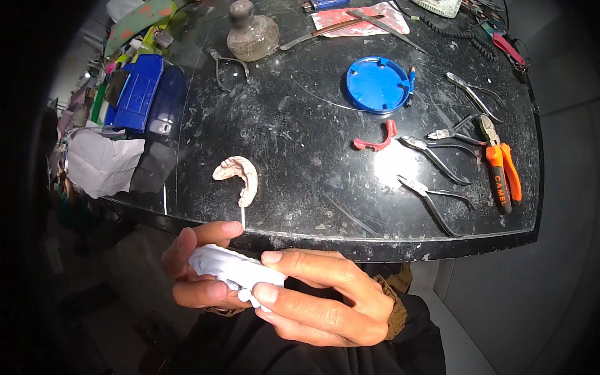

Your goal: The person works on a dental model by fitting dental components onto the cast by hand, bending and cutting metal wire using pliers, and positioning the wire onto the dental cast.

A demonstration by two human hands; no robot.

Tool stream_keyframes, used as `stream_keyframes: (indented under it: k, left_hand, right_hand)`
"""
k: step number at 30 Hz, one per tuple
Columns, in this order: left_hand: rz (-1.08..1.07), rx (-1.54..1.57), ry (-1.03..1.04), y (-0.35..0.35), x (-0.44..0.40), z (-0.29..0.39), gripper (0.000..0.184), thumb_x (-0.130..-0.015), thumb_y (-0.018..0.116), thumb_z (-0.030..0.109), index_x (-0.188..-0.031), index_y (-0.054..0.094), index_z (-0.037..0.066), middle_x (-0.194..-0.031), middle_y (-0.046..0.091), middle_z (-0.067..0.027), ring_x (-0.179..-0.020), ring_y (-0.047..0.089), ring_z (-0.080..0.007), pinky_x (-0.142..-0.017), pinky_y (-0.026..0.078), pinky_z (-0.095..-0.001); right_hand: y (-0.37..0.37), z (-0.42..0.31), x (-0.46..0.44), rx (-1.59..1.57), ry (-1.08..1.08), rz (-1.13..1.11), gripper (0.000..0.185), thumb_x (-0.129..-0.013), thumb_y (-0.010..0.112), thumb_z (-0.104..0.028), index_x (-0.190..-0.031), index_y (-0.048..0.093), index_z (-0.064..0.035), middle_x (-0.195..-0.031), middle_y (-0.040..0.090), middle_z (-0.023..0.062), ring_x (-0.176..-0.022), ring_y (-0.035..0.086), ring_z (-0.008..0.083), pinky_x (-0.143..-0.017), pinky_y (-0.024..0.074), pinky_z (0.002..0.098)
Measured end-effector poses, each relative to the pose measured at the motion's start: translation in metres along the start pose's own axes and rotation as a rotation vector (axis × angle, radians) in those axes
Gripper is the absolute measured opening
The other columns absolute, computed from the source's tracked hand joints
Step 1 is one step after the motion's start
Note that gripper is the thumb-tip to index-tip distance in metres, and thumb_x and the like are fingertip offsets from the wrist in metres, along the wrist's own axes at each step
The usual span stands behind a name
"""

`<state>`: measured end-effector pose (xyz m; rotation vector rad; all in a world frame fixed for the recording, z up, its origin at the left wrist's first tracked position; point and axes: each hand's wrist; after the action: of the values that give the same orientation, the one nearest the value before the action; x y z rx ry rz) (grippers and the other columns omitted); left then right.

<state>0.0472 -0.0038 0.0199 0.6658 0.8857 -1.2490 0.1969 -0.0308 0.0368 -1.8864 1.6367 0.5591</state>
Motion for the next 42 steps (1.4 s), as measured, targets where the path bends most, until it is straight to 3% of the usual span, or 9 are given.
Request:
stream_keyframes:
  k: [12,26,39,42]
  left_hand:
    - [-0.153,-0.038,0.012,-0.010,-0.006,-0.003,0.032,-0.063,0.080,0.006,-0.091,0.070,0.017,-0.118,0.056,-0.0119,-0.084,0.064,-0.0239,-0.062,0.056,-0.0241]
    - [-0.147,-0.057,0.015,-0.006,-0.006,-0.003,0.029,-0.065,0.080,0.006,-0.090,0.069,0.018,-0.115,0.057,-0.0080,-0.082,0.064,-0.0223,-0.062,0.057,-0.0233]
    - [0.105,0.098,-0.028,0.018,0.005,-0.001,0.037,-0.068,0.079,0.001,-0.095,0.055,0.007,-0.112,0.058,-0.0168,-0.088,0.065,-0.0292,-0.069,0.059,-0.0292]
    - [-0.118,0.074,-0.035,-0.005,0.007,-0.007,0.041,-0.068,0.079,-0.001,-0.101,0.056,0.005,-0.114,0.058,-0.0197,-0.089,0.065,-0.0282,-0.070,0.059,-0.0297]
  right_hand:
    - [0.001,-0.001,-0.002,0.010,0.008,0.020,0.041,-0.071,0.080,-0.004,-0.104,0.057,0.0021,-0.106,0.052,0.0266,-0.086,0.067,0.0320,-0.063,0.0619,0.0281]
    - [-0.003,0.000,0.002,-0.020,0.030,0.018,0.036,-0.072,0.078,-0.002,-0.102,0.059,0.0015,-0.106,0.051,0.0273,-0.090,0.066,0.0339,-0.068,0.0626,0.0318]
    - [0.004,0.000,0.004,-0.050,0.062,0.144,0.042,-0.072,0.079,-0.003,-0.105,0.054,0.0039,-0.105,0.055,0.0275,-0.086,0.067,0.0340,-0.066,0.0614,0.0341]
    - [-0.003,0.001,-0.001,0.214,0.026,0.052,0.049,-0.070,0.083,-0.011,-0.107,0.055,0.0057,-0.103,0.058,0.0274,-0.085,0.068,0.0344,-0.068,0.0610,0.0372]
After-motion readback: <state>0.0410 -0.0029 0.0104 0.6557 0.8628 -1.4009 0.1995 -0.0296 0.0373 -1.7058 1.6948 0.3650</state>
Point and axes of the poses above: each hand's wrist, its own x-axis away from the middle knuckle, its own y-axis out of the palm, z = x × y
